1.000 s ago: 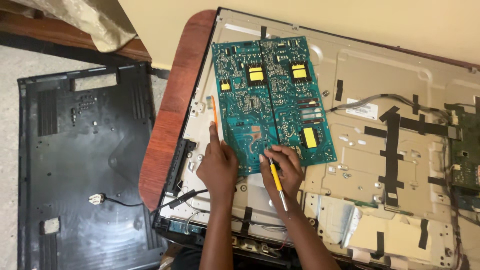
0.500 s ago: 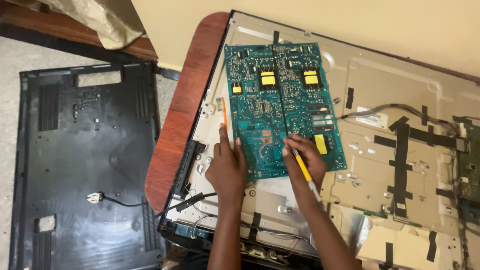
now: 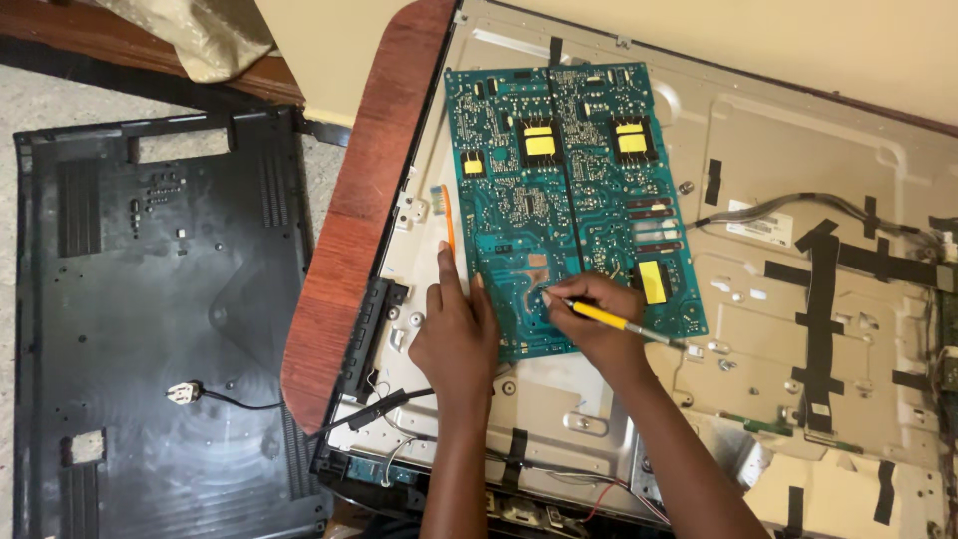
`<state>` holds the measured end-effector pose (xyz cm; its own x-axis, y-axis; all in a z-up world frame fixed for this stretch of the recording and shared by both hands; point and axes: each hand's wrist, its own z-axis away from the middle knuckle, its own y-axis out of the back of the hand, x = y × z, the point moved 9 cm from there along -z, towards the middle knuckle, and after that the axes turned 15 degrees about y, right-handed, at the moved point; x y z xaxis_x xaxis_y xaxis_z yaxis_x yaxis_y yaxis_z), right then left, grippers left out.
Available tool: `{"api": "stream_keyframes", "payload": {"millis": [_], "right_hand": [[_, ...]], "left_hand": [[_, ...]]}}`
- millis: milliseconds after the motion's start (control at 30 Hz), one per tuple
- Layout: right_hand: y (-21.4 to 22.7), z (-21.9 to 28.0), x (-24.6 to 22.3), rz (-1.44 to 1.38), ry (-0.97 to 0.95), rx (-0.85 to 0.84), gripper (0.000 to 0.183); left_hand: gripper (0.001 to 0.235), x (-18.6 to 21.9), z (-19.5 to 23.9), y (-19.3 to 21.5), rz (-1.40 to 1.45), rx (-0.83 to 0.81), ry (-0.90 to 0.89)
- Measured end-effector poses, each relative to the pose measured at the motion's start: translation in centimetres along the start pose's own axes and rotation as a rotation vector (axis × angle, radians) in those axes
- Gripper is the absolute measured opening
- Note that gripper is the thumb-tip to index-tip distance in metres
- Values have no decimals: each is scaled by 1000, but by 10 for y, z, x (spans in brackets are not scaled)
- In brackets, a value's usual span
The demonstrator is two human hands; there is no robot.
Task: The person uses a multimeter and a screwdriver to probe and adjust components on a green circuit board placed on a disassembled TV chassis. The hands move the probes across various points on the board and occasionally use the screwdriver to touch or adjust small parts.
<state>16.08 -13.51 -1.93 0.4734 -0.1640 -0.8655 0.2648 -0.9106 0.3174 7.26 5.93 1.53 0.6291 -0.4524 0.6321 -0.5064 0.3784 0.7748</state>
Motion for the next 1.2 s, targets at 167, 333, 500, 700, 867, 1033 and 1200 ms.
{"api": "stream_keyframes", "payload": {"millis": [167,333,500,700,867,1033,1200], "right_hand": [[-1,0,7,58,-30,-35,12],[-1,-4,0,52,7,-59,10],[-5,-3,1,29,-10,-111,10],[-3,-6,-9,126,37,-82,10],[-4,-11,-19,101,92,-91,9],[-5,-18,-23,157,122,-123,12],[-7,-12,-29,96,177,-126,13]], "left_hand": [[54,-1,2,0,-4,-1,-5],[56,0,1,0,10,-8,-4],[55,0,4,-1,17,8,-23],[53,-3,5,0,19,-12,-2],[55,1,4,2,-1,39,-34],[56,4,3,1,4,30,-41],[52,0,5,-1,-42,13,-27]]}}
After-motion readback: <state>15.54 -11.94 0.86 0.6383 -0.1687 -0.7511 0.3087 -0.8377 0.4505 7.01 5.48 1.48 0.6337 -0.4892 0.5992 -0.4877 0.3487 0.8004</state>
